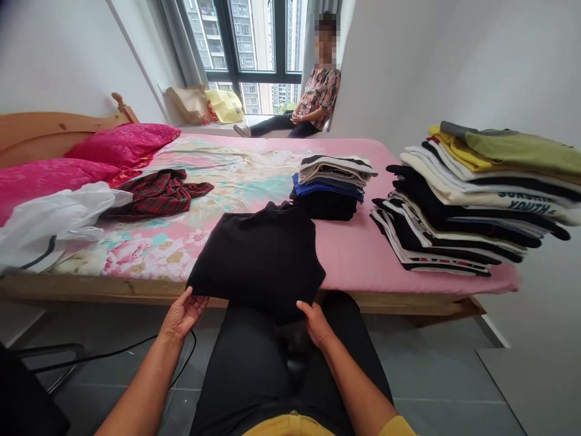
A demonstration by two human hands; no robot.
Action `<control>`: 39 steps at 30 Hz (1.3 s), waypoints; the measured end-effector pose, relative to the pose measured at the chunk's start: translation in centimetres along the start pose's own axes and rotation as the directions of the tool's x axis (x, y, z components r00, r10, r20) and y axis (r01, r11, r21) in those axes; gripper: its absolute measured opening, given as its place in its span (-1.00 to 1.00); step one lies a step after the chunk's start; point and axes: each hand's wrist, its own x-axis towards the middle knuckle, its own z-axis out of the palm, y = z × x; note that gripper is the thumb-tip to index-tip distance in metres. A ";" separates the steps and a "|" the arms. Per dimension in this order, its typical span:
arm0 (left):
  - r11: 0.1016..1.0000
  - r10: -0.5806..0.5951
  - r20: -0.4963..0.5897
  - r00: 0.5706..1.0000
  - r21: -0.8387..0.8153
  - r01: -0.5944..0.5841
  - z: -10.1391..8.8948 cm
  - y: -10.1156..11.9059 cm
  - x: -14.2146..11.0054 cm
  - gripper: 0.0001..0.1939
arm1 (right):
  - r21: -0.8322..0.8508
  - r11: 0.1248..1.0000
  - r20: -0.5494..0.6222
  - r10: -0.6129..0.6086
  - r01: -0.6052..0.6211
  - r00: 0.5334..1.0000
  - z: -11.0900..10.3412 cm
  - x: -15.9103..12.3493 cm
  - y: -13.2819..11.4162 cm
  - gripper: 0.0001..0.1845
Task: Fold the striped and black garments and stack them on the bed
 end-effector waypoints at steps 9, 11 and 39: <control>0.929 0.119 -0.058 0.991 0.358 -0.091 -0.2 0.1 -0.5 -0.71 | -0.255 0.966 -0.070 -0.067 0.047 0.995 0.9 -1.2 -0.9 -0.48; 0.898 0.175 -0.066 0.982 0.420 -0.132 -0.4 0.1 -0.4 -0.70 | -0.317 0.946 -0.054 -0.092 0.071 0.994 0.9 -1.4 -1.6 -0.53; 0.410 0.428 0.085 0.900 0.869 -0.277 4.5 7.1 5.5 -0.55 | -0.460 0.888 -0.398 -0.213 0.007 0.892 -1.4 6.3 -11.8 -0.53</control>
